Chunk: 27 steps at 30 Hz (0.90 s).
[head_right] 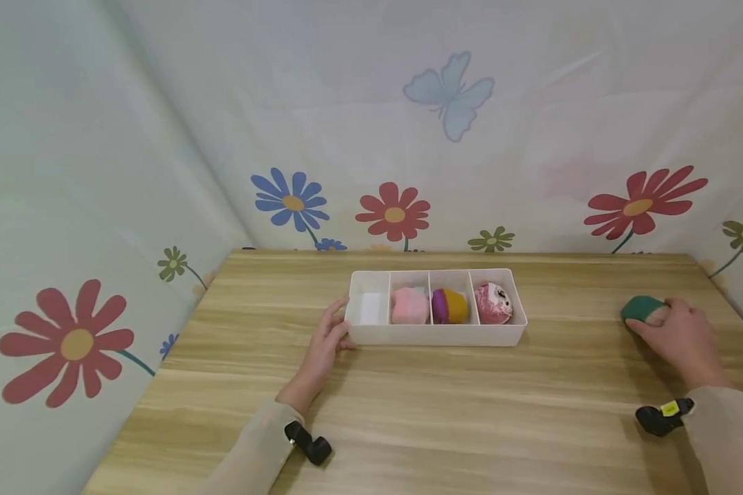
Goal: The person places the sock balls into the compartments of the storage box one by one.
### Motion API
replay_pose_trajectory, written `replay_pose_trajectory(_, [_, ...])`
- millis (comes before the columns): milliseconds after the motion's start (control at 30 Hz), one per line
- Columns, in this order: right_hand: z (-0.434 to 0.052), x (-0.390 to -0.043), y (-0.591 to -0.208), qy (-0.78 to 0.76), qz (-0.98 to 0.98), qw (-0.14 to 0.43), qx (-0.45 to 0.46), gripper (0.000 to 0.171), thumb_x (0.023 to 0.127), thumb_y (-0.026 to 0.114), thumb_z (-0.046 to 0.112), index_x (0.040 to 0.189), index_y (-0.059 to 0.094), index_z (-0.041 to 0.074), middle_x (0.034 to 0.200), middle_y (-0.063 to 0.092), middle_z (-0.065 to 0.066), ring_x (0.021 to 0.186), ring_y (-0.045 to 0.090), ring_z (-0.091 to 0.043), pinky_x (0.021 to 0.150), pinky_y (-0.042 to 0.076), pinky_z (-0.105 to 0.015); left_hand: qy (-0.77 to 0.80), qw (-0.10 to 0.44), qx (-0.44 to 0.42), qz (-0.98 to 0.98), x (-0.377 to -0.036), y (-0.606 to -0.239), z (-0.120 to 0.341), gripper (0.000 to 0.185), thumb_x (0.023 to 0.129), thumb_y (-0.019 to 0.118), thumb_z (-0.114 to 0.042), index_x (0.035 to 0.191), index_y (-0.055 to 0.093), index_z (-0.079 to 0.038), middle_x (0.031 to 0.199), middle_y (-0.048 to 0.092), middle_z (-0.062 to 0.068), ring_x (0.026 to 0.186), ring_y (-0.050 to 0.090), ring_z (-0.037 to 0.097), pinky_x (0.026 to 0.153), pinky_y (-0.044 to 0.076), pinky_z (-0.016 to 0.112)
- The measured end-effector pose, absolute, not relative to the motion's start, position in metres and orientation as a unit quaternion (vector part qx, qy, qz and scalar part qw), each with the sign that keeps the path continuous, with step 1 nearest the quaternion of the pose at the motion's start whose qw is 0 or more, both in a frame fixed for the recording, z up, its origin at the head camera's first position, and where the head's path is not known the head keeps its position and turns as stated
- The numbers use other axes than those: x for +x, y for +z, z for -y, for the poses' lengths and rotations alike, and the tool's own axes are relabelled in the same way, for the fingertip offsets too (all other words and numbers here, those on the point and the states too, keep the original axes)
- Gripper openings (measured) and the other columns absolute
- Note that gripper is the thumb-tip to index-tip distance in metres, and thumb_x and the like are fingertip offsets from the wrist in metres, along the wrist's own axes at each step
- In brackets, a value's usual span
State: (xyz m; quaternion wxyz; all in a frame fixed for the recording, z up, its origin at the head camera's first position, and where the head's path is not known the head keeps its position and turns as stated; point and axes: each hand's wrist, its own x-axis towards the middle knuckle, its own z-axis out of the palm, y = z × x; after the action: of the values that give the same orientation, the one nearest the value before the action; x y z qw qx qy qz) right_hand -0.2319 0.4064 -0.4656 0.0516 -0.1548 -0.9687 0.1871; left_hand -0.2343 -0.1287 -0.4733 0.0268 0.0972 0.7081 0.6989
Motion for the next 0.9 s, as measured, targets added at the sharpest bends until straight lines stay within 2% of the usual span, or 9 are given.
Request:
replay_pose_trajectory(200, [-0.4075,-0.2314,-0.4681,0.190,0.969,0.044,-0.150,0.085,0.085,0.064,0.034,0.129,0.021,-0.025,0.115,0.025,-0.049,0.105,0.027,-0.059,0.082,0.034,-0.068,0.706,0.038,0.094,-0.701,-0.2315,-0.4750,0.1279,0.047,0.098,0.038,-0.006,0.143,0.027,-0.002,0.126,0.041,0.032,0.097,0.050,0.025,0.081,0.047,0.058])
replay_pose_trajectory(467, [-0.4039,-0.2320,-0.4646,0.201,0.968,0.053,-0.141,0.078,0.083,0.066,0.022,0.127,0.023,-0.025,0.112,0.028,-0.047,0.106,0.025,-0.060,0.081,0.033,-0.068,0.704,0.038,0.097,-0.703,-0.2340,-0.4716,0.1283,0.047,0.098,0.037,-0.006,0.144,0.027,-0.004,0.127,0.042,0.029,0.100,0.050,0.028,0.082,0.046,0.058])
replay_pose_trajectory(900, [-0.4064,-0.2311,-0.4709,0.210,0.964,0.071,-0.146,0.080,0.085,0.064,0.032,0.130,0.023,-0.020,0.116,0.027,-0.047,0.108,0.025,-0.059,0.083,0.032,-0.069,0.703,0.042,0.091,-0.704,-0.2340,-0.4722,0.1285,0.047,0.098,0.036,-0.006,0.144,0.027,-0.003,0.131,0.039,0.032,0.103,0.050,0.030,0.082,0.046,0.058])
